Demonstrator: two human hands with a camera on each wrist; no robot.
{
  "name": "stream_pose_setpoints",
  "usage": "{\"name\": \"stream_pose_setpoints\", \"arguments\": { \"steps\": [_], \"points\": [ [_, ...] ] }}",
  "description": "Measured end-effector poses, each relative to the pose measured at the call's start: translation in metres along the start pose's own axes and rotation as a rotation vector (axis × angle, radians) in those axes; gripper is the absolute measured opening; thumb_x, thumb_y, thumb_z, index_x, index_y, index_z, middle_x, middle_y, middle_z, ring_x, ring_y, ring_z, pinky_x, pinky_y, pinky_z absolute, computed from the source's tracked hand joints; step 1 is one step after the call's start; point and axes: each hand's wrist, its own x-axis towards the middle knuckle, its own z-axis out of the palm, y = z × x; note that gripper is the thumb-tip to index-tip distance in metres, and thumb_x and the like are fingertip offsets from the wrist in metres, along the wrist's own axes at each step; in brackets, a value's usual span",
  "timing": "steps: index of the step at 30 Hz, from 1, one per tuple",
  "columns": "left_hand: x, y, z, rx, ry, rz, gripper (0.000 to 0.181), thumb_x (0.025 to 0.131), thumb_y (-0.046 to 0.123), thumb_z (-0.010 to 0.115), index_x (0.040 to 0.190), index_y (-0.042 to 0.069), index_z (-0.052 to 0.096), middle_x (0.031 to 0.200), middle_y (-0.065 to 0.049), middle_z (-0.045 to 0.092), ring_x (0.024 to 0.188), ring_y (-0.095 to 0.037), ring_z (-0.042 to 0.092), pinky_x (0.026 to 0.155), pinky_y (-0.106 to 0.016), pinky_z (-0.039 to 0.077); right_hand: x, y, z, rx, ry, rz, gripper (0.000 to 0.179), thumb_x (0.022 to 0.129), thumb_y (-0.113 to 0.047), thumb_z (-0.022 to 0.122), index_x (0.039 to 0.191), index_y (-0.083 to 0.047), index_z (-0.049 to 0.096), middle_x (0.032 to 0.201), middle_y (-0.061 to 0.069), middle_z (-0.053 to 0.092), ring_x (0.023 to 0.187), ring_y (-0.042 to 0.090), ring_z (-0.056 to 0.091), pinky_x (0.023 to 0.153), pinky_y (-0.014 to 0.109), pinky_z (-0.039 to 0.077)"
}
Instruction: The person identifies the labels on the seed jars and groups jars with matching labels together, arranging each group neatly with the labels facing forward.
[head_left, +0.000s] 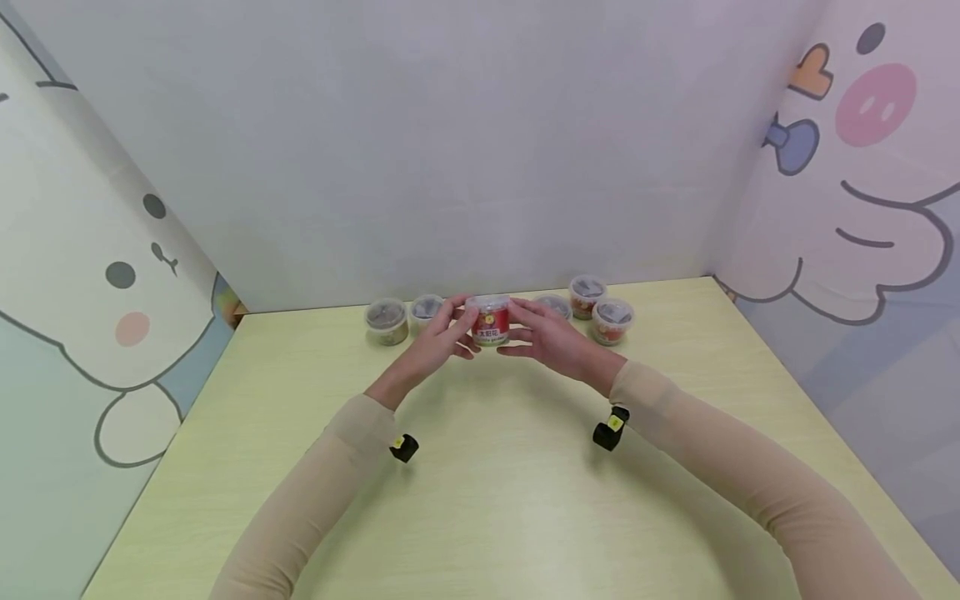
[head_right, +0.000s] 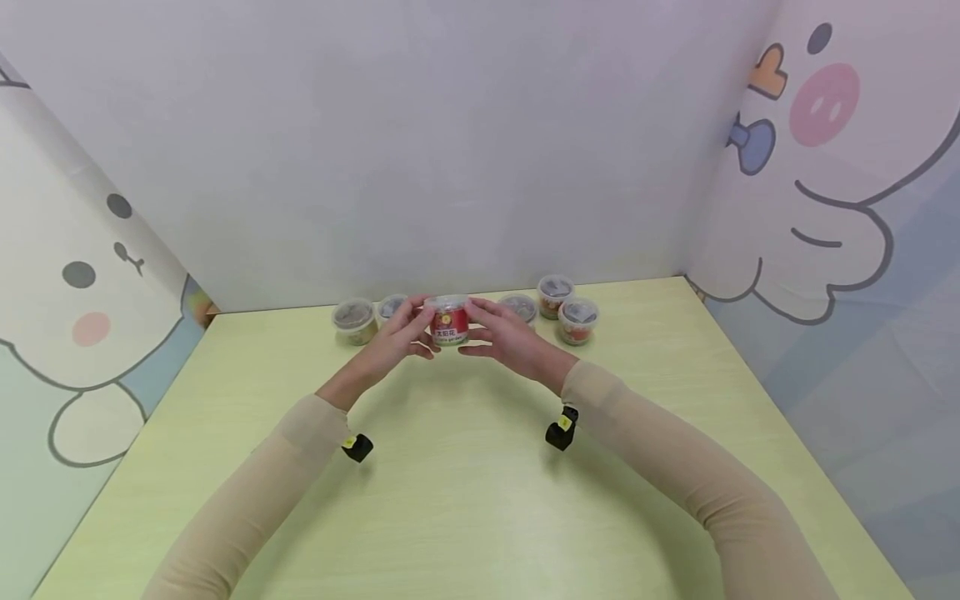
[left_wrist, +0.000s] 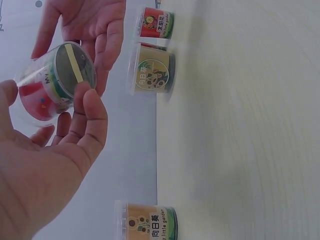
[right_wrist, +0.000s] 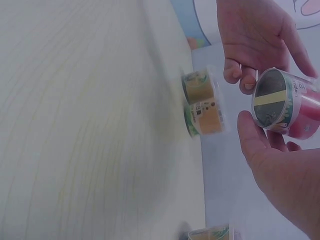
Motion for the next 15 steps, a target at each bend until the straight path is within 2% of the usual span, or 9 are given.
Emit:
{"name": "stream_pose_setpoints", "arguments": {
  "steps": [3, 9, 15],
  "points": [
    [-0.0004, -0.0014, -0.0011, -0.005, 0.000, -0.006, 0.059, 0.108, 0.047, 0.045, 0.153, 0.014, 0.028, 0.127, -0.016, 0.046, 0.095, -0.032, 0.062, 0.085, -0.045, 0.057, 0.0009, 0.0013, 0.0026, 0.019, -0.015, 0.002, 0.051, 0.111, -0.034, 0.043, 0.150, -0.003, 0.035, 0.143, 0.016, 0.046, 0.128, 0.032, 0.053, 0.110, 0.054, 0.040],
    [-0.0013, -0.0018, -0.0023, -0.016, -0.003, -0.009, 0.059, 0.108, 0.046, 0.044, 0.154, 0.013, 0.027, 0.128, -0.017, 0.046, 0.095, -0.032, 0.062, 0.090, -0.059, 0.053, 0.0017, 0.0025, 0.0044, 0.012, -0.019, 0.015, 0.051, 0.111, -0.036, 0.043, 0.150, -0.004, 0.037, 0.144, 0.016, 0.046, 0.129, 0.032, 0.052, 0.109, 0.052, 0.042],
    [-0.0020, -0.0022, -0.0035, -0.002, -0.005, -0.014, 0.058, 0.109, 0.045, 0.043, 0.154, 0.013, 0.027, 0.128, -0.016, 0.045, 0.094, -0.032, 0.062, 0.088, -0.055, 0.054, 0.0019, 0.0037, 0.0042, 0.010, -0.017, 0.020, 0.052, 0.110, -0.036, 0.043, 0.150, -0.003, 0.036, 0.143, 0.017, 0.047, 0.127, 0.032, 0.053, 0.109, 0.052, 0.043]
  ]
}}
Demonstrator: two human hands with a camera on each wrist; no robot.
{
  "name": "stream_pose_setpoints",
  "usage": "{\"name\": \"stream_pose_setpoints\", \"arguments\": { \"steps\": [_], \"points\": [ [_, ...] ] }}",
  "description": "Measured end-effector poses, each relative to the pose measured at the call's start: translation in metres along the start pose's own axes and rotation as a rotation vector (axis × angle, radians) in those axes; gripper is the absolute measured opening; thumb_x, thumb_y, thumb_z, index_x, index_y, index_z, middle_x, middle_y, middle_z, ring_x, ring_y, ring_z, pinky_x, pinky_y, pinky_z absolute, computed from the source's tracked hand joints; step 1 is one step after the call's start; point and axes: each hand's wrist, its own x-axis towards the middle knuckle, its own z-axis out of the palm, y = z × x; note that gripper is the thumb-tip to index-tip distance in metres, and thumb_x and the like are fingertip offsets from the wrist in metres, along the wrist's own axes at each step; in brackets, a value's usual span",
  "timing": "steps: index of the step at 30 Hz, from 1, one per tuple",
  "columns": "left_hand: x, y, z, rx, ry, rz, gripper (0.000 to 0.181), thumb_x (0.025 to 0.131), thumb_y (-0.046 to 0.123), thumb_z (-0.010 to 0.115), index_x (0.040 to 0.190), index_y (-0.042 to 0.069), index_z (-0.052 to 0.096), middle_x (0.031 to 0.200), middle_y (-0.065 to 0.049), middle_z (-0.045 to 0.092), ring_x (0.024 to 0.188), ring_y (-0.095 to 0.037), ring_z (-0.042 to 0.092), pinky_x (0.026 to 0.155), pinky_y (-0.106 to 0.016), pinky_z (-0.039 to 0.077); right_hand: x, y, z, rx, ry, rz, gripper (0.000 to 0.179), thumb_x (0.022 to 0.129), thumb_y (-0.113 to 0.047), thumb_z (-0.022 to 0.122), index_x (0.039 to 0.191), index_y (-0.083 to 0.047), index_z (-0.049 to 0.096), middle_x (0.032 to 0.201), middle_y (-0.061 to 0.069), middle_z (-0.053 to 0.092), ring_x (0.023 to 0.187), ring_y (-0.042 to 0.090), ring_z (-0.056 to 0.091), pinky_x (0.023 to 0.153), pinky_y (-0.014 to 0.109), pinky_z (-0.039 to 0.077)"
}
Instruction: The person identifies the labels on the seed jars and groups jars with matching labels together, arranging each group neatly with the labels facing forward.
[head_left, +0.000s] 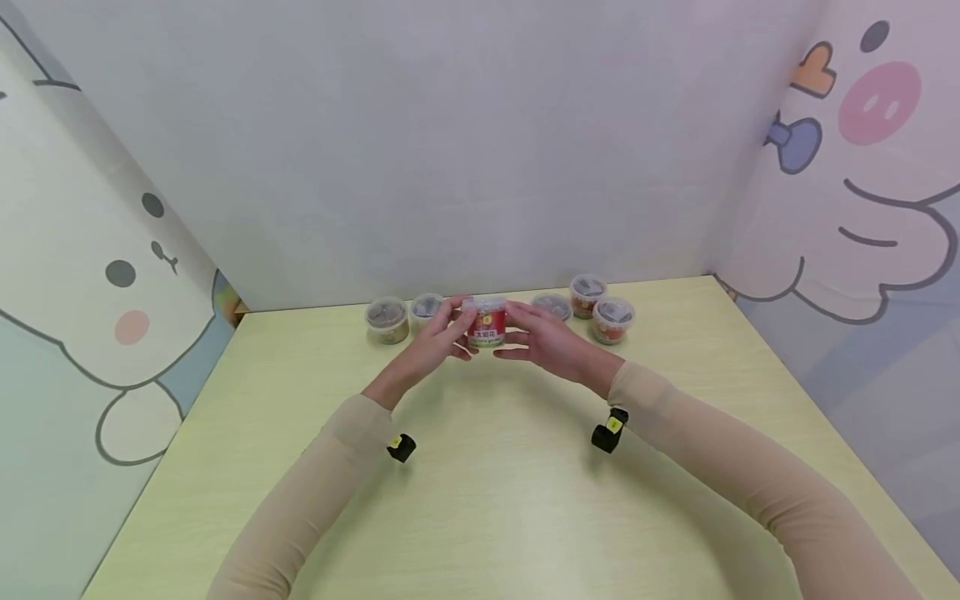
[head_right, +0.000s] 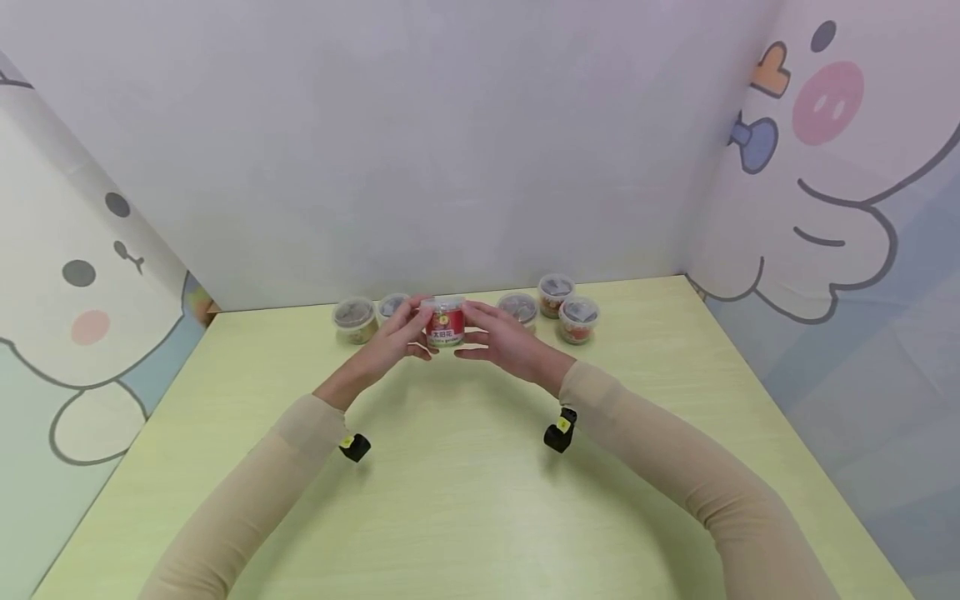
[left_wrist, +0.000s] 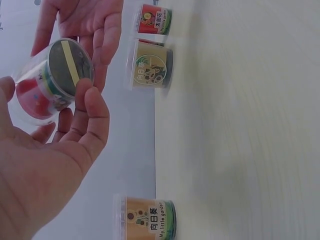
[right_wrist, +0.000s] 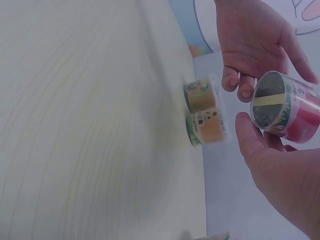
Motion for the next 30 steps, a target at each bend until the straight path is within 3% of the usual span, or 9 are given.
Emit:
{"name": "stream_pose_setpoints", "arguments": {
  "steps": [7, 13, 22, 30],
  "points": [
    [-0.005, 0.001, -0.005, 0.034, -0.022, -0.021, 0.054, 0.109, 0.044, 0.042, 0.153, 0.016, 0.029, 0.128, -0.016, 0.047, 0.099, -0.039, 0.061, 0.090, -0.055, 0.053, 0.000, 0.002, 0.003, -0.012, -0.006, 0.006, 0.051, 0.110, -0.035, 0.044, 0.149, -0.002, 0.038, 0.143, 0.019, 0.048, 0.126, 0.033, 0.054, 0.108, 0.052, 0.043],
    [-0.018, 0.006, -0.021, 0.119, -0.050, -0.043, 0.055, 0.109, 0.047, 0.042, 0.152, 0.015, 0.030, 0.129, -0.016, 0.051, 0.102, -0.034, 0.063, 0.089, -0.046, 0.054, 0.006, 0.007, 0.012, -0.066, -0.027, 0.015, 0.055, 0.110, -0.036, 0.045, 0.152, -0.003, 0.036, 0.146, 0.020, 0.046, 0.133, 0.037, 0.049, 0.106, 0.051, 0.045],
    [-0.054, 0.012, -0.060, 0.205, -0.068, -0.065, 0.061, 0.109, 0.044, 0.044, 0.158, 0.014, 0.024, 0.135, -0.017, 0.044, 0.113, -0.035, 0.059, 0.096, -0.051, 0.052, 0.026, 0.020, 0.048, -0.145, -0.072, -0.020, 0.055, 0.109, -0.033, 0.050, 0.155, -0.008, 0.033, 0.148, 0.016, 0.048, 0.134, 0.034, 0.050, 0.102, 0.047, 0.050],
    [-0.091, -0.005, -0.089, 0.224, -0.016, -0.085, 0.057, 0.110, 0.039, 0.041, 0.160, 0.015, 0.026, 0.138, -0.019, 0.044, 0.121, -0.038, 0.056, 0.102, -0.057, 0.046, 0.045, 0.044, 0.096, -0.305, -0.017, -0.074, 0.056, 0.107, -0.028, 0.056, 0.155, -0.008, 0.036, 0.143, 0.012, 0.051, 0.128, 0.028, 0.054, 0.105, 0.049, 0.047]
  ]
}}
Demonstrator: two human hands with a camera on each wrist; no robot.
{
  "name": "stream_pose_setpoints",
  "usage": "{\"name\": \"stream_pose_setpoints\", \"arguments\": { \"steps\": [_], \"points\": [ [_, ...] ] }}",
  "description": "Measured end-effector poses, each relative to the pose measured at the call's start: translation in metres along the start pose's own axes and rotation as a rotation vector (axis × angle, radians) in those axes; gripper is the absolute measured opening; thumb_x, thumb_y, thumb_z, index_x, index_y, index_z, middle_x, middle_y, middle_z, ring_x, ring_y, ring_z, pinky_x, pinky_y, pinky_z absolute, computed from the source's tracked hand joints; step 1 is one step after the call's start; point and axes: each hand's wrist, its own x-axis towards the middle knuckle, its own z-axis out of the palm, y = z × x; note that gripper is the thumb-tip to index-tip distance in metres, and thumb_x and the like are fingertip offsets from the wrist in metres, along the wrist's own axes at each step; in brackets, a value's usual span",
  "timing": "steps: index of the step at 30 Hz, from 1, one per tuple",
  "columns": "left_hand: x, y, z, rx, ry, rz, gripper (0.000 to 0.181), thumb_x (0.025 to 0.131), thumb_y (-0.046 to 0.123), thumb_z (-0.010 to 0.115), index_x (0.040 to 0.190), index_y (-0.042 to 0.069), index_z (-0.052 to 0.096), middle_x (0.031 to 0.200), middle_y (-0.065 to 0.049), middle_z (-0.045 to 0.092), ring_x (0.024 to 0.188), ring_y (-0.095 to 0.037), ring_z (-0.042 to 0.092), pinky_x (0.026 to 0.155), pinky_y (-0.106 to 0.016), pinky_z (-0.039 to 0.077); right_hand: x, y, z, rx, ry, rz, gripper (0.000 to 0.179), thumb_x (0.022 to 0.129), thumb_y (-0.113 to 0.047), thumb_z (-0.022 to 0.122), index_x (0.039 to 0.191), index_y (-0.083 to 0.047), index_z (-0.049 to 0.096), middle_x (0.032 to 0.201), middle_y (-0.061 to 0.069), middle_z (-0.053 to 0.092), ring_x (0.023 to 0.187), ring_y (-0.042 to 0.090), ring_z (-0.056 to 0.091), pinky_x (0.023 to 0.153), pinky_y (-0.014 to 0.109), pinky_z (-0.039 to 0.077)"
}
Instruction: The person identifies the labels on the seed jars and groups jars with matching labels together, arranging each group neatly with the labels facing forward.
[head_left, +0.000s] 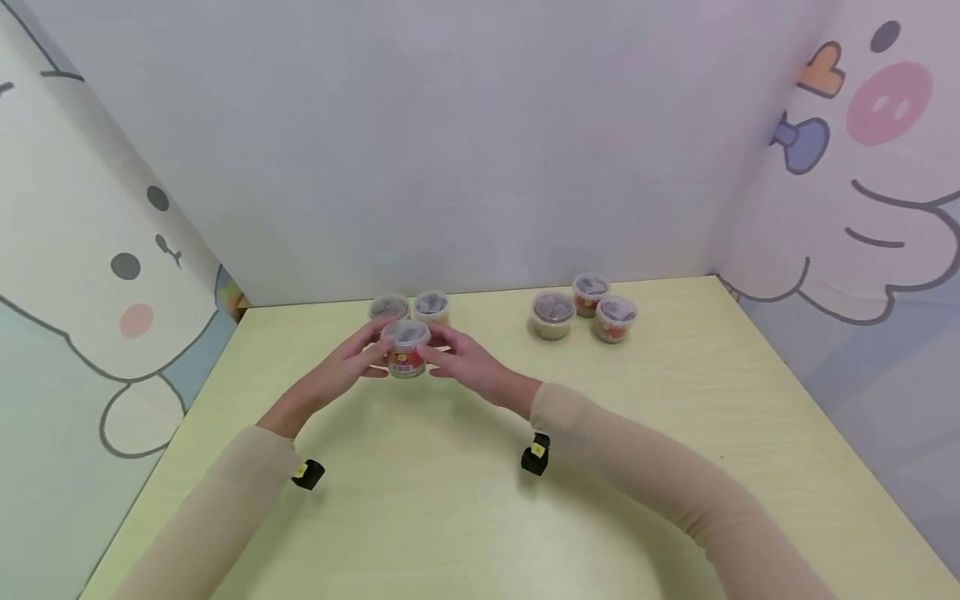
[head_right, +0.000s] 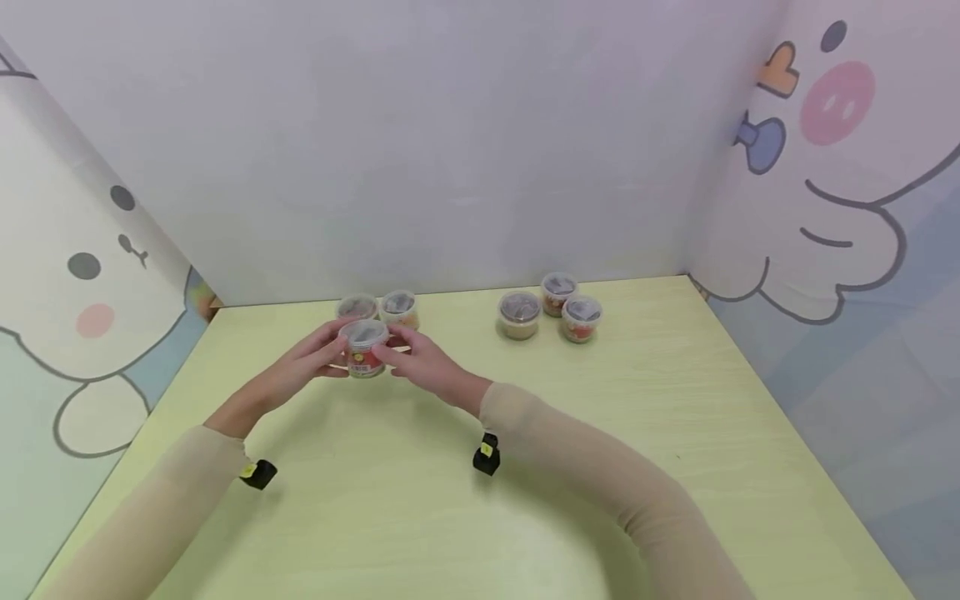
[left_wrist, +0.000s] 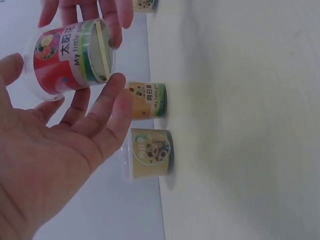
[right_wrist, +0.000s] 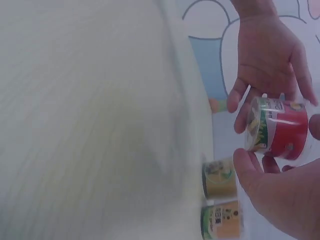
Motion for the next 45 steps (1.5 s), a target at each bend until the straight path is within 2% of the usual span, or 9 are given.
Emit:
{"name": "stream_pose_setpoints", "arguments": {
  "steps": [5, 9, 12, 18, 23, 29, 38, 45],
  "points": [
    [-0.014, -0.016, -0.006, -0.022, 0.030, -0.036, 0.063, 0.111, 0.041, 0.040, 0.162, 0.012, 0.020, 0.150, -0.022, 0.039, 0.132, -0.042, 0.048, 0.107, -0.057, 0.042, 0.008, 0.007, 0.025, -0.021, 0.045, 0.017, 0.055, 0.106, -0.026, 0.058, 0.156, -0.012, 0.039, 0.137, 0.010, 0.054, 0.124, 0.024, 0.056, 0.104, 0.046, 0.048],
    [-0.026, -0.027, -0.009, -0.054, 0.026, -0.072, 0.066, 0.110, 0.042, 0.039, 0.163, 0.010, 0.016, 0.156, -0.021, 0.032, 0.141, -0.042, 0.039, 0.111, -0.055, 0.036, 0.014, 0.014, 0.039, -0.005, 0.061, 0.060, 0.056, 0.105, -0.026, 0.060, 0.155, -0.012, 0.040, 0.137, 0.010, 0.055, 0.125, 0.023, 0.056, 0.103, 0.042, 0.049],
    [-0.033, -0.038, -0.012, -0.075, 0.019, -0.101, 0.067, 0.110, 0.040, 0.041, 0.163, 0.008, 0.015, 0.158, -0.022, 0.028, 0.144, -0.040, 0.034, 0.113, -0.051, 0.033, 0.019, 0.023, 0.048, -0.039, 0.079, 0.084, 0.061, 0.103, -0.027, 0.062, 0.156, -0.009, 0.037, 0.138, 0.010, 0.056, 0.123, 0.020, 0.058, 0.100, 0.037, 0.051],
    [-0.041, -0.055, -0.014, -0.111, 0.008, -0.126, 0.069, 0.110, 0.036, 0.044, 0.162, 0.005, 0.012, 0.159, -0.023, 0.024, 0.145, -0.039, 0.030, 0.112, -0.045, 0.034, 0.026, 0.038, 0.059, -0.134, 0.110, 0.095, 0.066, 0.102, -0.028, 0.065, 0.157, -0.006, 0.036, 0.137, 0.008, 0.059, 0.119, 0.016, 0.059, 0.097, 0.032, 0.052],
    [-0.045, -0.065, -0.015, -0.135, -0.009, -0.132, 0.069, 0.110, 0.035, 0.045, 0.163, 0.006, 0.012, 0.160, -0.022, 0.023, 0.145, -0.039, 0.030, 0.112, -0.042, 0.035, 0.025, 0.040, 0.066, -0.158, 0.116, 0.108, 0.065, 0.102, -0.026, 0.065, 0.156, -0.006, 0.036, 0.138, 0.010, 0.058, 0.124, 0.020, 0.057, 0.099, 0.034, 0.051],
    [-0.048, -0.071, -0.015, -0.157, -0.020, -0.130, 0.068, 0.110, 0.034, 0.043, 0.162, 0.005, 0.011, 0.160, -0.023, 0.021, 0.145, -0.039, 0.029, 0.112, -0.041, 0.036, 0.024, 0.042, 0.070, -0.188, 0.104, 0.108, 0.067, 0.102, -0.028, 0.064, 0.158, -0.007, 0.034, 0.142, 0.009, 0.056, 0.131, 0.023, 0.054, 0.102, 0.035, 0.049],
    [-0.046, -0.071, -0.015, -0.149, -0.017, -0.117, 0.067, 0.110, 0.033, 0.043, 0.162, 0.005, 0.012, 0.159, -0.023, 0.022, 0.142, -0.033, 0.033, 0.112, -0.039, 0.037, 0.025, 0.043, 0.068, -0.190, 0.096, 0.124, 0.065, 0.104, -0.035, 0.061, 0.159, -0.012, 0.033, 0.144, 0.005, 0.054, 0.133, 0.022, 0.053, 0.100, 0.035, 0.051],
    [-0.047, -0.069, -0.015, -0.137, -0.019, -0.121, 0.065, 0.110, 0.031, 0.045, 0.161, 0.005, 0.016, 0.157, -0.022, 0.025, 0.141, -0.035, 0.036, 0.113, -0.045, 0.037, 0.025, 0.042, 0.067, -0.260, 0.098, 0.142, 0.064, 0.103, -0.044, 0.058, 0.156, -0.014, 0.038, 0.141, 0.006, 0.056, 0.125, 0.018, 0.056, 0.098, 0.036, 0.050]
  ]
}}
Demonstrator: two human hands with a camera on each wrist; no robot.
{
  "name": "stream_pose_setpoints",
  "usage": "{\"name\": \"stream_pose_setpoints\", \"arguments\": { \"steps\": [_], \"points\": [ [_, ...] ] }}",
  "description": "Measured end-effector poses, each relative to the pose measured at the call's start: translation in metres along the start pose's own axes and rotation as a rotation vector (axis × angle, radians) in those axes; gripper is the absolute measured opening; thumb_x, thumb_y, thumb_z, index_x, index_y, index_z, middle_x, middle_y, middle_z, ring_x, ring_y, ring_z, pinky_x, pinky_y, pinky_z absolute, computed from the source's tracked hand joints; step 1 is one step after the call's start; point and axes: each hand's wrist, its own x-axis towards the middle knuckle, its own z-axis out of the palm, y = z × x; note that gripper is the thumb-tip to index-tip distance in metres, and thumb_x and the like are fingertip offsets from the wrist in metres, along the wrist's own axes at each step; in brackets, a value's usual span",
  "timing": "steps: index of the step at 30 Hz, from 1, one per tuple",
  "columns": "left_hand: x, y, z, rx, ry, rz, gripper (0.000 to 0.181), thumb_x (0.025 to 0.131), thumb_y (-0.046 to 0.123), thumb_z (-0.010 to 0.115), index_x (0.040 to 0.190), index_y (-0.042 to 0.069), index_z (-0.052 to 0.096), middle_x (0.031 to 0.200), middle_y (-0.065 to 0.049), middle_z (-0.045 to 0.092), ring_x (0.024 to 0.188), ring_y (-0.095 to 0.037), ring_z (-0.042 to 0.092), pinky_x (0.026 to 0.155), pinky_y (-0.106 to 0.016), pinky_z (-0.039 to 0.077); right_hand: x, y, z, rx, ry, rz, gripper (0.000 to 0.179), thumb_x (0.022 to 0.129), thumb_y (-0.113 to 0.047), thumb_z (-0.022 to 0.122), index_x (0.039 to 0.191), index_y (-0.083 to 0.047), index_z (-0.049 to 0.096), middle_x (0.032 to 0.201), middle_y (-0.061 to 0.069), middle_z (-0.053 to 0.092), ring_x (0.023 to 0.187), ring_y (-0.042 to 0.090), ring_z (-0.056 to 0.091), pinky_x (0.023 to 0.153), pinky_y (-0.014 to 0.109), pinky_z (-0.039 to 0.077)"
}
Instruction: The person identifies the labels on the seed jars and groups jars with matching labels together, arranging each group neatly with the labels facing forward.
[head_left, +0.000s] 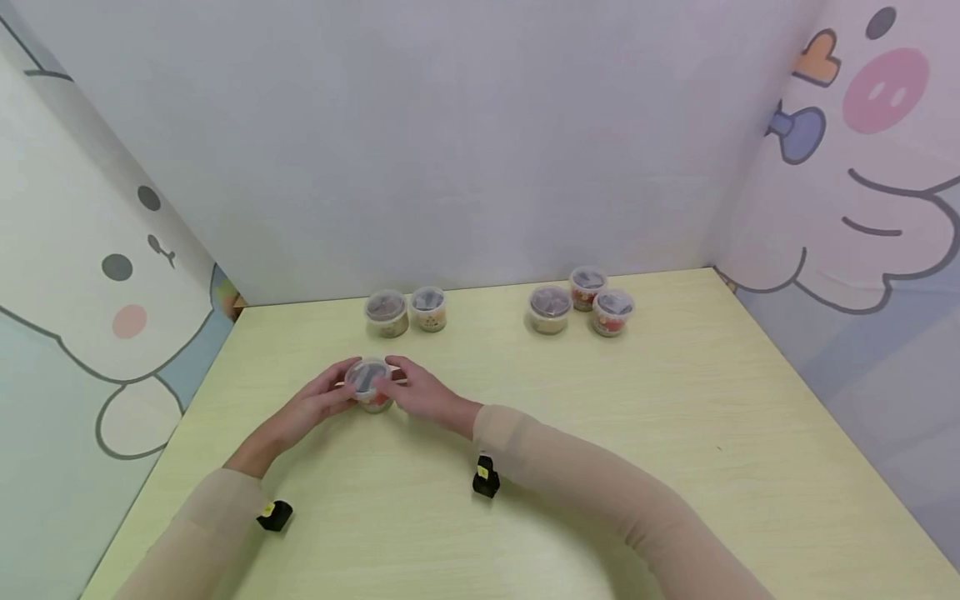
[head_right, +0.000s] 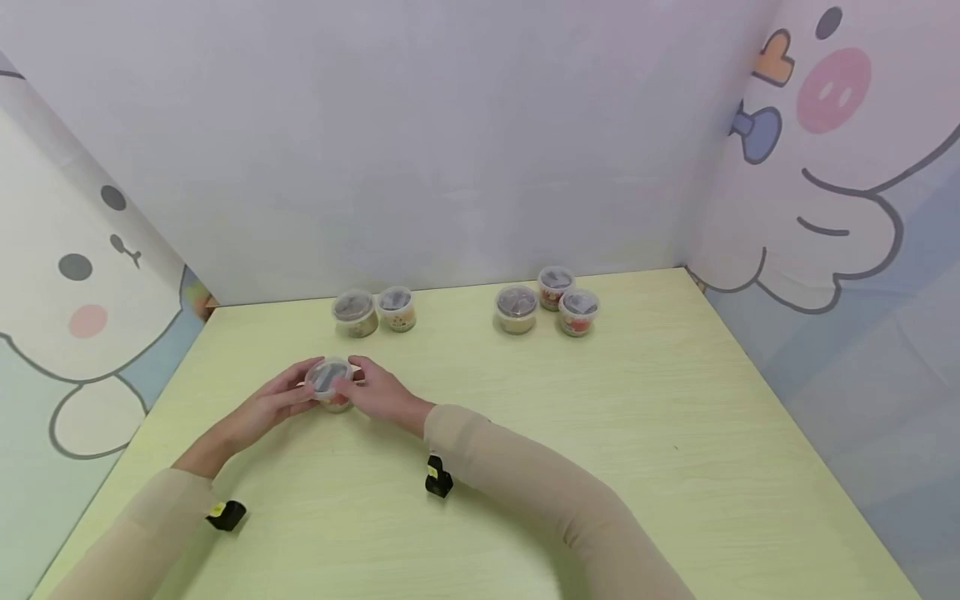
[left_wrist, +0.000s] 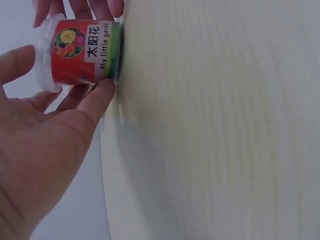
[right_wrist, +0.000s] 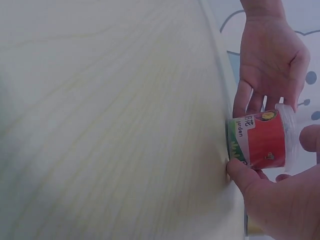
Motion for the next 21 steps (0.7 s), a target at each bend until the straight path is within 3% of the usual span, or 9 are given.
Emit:
{"name": "stream_pose_setpoints", "arguments": {
  "steps": [5, 15, 21],
  "points": [
    [-0.0020, 0.0035, 0.0027, -0.005, -0.008, -0.015, 0.064, 0.109, 0.030, 0.046, 0.161, 0.005, 0.016, 0.158, -0.022, 0.023, 0.141, -0.038, 0.034, 0.114, -0.048, 0.035, 0.0033, 0.0004, 0.0004, -0.072, 0.011, 0.001, 0.059, 0.104, -0.045, 0.056, 0.152, -0.014, 0.044, 0.138, 0.006, 0.059, 0.123, 0.017, 0.057, 0.097, 0.034, 0.051],
    [-0.0066, 0.0003, 0.0057, -0.007, -0.006, -0.024, 0.064, 0.110, 0.030, 0.045, 0.161, 0.006, 0.014, 0.159, -0.023, 0.022, 0.141, -0.035, 0.036, 0.111, -0.035, 0.040, -0.0008, -0.0023, 0.0029, -0.065, -0.008, 0.013, 0.055, 0.105, -0.041, 0.056, 0.151, -0.013, 0.045, 0.139, 0.007, 0.058, 0.126, 0.019, 0.054, 0.102, 0.038, 0.048],
    [-0.0040, 0.0065, 0.0077, 0.026, -0.004, -0.035, 0.062, 0.110, 0.027, 0.043, 0.161, 0.005, 0.014, 0.158, -0.024, 0.022, 0.141, -0.037, 0.035, 0.114, -0.047, 0.035, -0.0011, -0.0012, 0.0011, -0.084, -0.005, 0.016, 0.055, 0.105, -0.043, 0.054, 0.152, -0.016, 0.044, 0.141, 0.006, 0.057, 0.127, 0.017, 0.054, 0.103, 0.037, 0.047]
  ]
}}
